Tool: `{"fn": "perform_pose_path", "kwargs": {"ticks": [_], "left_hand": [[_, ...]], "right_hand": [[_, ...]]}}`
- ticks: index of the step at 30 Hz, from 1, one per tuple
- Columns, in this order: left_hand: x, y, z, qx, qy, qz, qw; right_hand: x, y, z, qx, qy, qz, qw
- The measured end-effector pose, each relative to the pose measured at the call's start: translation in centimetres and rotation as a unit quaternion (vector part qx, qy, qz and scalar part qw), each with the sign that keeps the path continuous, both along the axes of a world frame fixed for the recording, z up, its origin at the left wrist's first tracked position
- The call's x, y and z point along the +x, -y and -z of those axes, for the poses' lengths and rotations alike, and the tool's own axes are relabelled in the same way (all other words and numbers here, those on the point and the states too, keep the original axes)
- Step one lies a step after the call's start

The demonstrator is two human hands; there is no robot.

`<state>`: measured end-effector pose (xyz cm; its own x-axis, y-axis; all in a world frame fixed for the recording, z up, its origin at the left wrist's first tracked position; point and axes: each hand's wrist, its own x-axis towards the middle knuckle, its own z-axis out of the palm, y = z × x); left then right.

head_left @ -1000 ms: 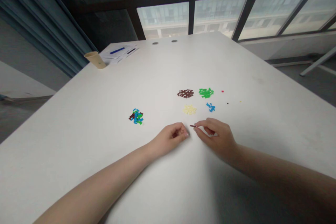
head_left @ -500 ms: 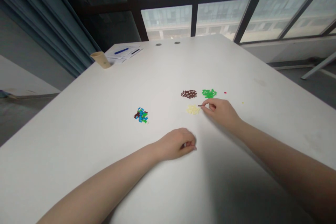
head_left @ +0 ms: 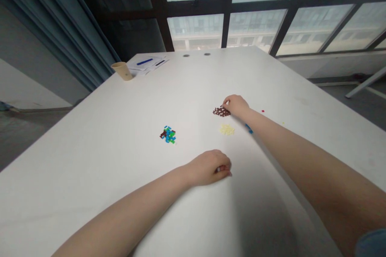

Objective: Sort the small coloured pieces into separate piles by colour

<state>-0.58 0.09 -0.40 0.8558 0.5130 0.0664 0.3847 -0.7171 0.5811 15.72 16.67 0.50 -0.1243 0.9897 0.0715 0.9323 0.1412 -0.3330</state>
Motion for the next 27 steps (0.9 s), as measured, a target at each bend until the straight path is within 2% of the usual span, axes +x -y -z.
{"fn": "perform_pose_path", "kwargs": {"ticks": [7, 13, 16, 19, 21, 23, 24, 25, 27], "left_hand": [[0.0, 0.0, -0.4, -0.013, -0.001, 0.001, 1.0], [0.0, 0.0, -0.4, -0.022, -0.001, -0.001, 1.0], [0.1, 0.0, -0.6, -0.027, -0.016, -0.021, 0.999], [-0.2, 0.0, -1.6, 0.023, -0.091, -0.08, 0.992], [-0.8, 0.0, -2.7, 0.081, -0.206, -0.163, 0.962], [-1.8, -0.2, -4.0, 0.118, -0.326, -0.264, 0.9], [-2.4, -0.3, -4.6, 0.123, -0.37, -0.307, 0.868], [-3.0, -0.5, -5.1, 0.123, -0.397, -0.334, 0.846], [-4.1, -1.0, -5.7, 0.116, -0.423, -0.355, 0.826]], "right_hand": [[-0.9, -0.4, 0.1, -0.035, 0.027, 0.022, 0.999], [-0.2, -0.1, -0.4, -0.03, 0.048, 0.017, 0.998], [0.2, 1.2, -1.5, -0.009, 0.061, 0.007, 0.998], [0.2, 4.5, -2.6, 0.0, 0.077, -0.017, 0.997], [0.1, 8.1, -2.8, -0.004, 0.093, -0.035, 0.995], [-0.1, 12.3, -2.5, -0.012, 0.109, -0.065, 0.992], [-0.1, 14.5, -2.1, -0.024, 0.129, -0.104, 0.986], [0.0, 16.5, -1.6, -0.039, 0.135, -0.142, 0.98], [0.1, 19.7, -0.4, -0.059, 0.121, -0.193, 0.972]]}}
